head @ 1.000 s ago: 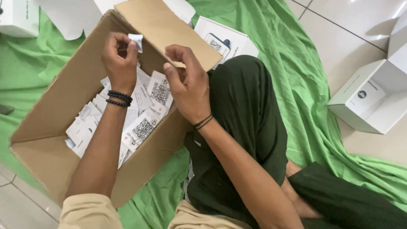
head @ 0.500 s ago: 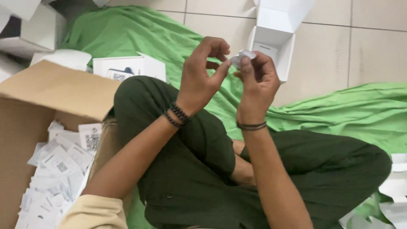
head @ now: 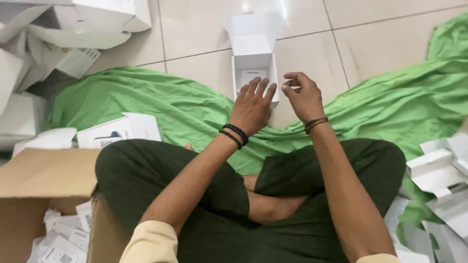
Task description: The person assembles and prepares product boxes for packaging.
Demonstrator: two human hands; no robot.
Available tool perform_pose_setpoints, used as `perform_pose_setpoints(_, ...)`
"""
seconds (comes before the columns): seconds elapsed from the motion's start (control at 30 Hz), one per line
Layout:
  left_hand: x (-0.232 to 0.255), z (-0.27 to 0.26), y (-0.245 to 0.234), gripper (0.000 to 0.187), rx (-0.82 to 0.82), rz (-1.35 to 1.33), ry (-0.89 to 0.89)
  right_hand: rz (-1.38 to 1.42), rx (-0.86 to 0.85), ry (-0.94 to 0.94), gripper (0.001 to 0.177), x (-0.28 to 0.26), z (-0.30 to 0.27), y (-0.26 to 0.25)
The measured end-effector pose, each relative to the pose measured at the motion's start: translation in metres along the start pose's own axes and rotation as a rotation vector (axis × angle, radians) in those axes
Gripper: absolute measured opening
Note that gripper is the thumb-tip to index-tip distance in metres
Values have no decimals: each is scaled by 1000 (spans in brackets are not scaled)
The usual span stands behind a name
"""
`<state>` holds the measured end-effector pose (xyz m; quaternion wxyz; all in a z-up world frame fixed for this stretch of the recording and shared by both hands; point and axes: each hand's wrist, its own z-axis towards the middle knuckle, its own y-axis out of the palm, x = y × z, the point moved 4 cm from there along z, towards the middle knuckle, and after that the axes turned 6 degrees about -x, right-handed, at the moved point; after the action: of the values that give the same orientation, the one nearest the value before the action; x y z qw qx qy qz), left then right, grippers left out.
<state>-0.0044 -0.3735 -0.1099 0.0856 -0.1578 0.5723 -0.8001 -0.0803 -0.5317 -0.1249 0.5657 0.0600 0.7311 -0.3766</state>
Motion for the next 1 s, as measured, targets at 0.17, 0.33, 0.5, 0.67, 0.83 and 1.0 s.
perform_pose_setpoints(0.17, 94, 42, -15, 52, -6, -165, 246, 35, 54, -76, 30, -11, -90, -93)
perform_pose_setpoints(0.33, 207, 64, -18, 43, 3, -349, 506, -81, 328, 19, 29, 7, -189, -183)
perform_pose_setpoints(0.5, 309, 74, -1, 41, -110, -546, 672, -240, 608, 98, 27, 60, -263, -238)
perform_pose_setpoints(0.67, 357, 71, 38, 31, -281, -609, 609, -242, 775, 378, 29, 171, -287, -258)
perform_pose_setpoints(0.83, 352, 65, 64, 17, -326, -547, 561, -490, 731, 260, 40, 207, -266, -236)
perform_pose_setpoints(1.0, 344, 68, 61, 12, -270, -592, 475, -703, 735, 406, 49, 202, -256, -234)
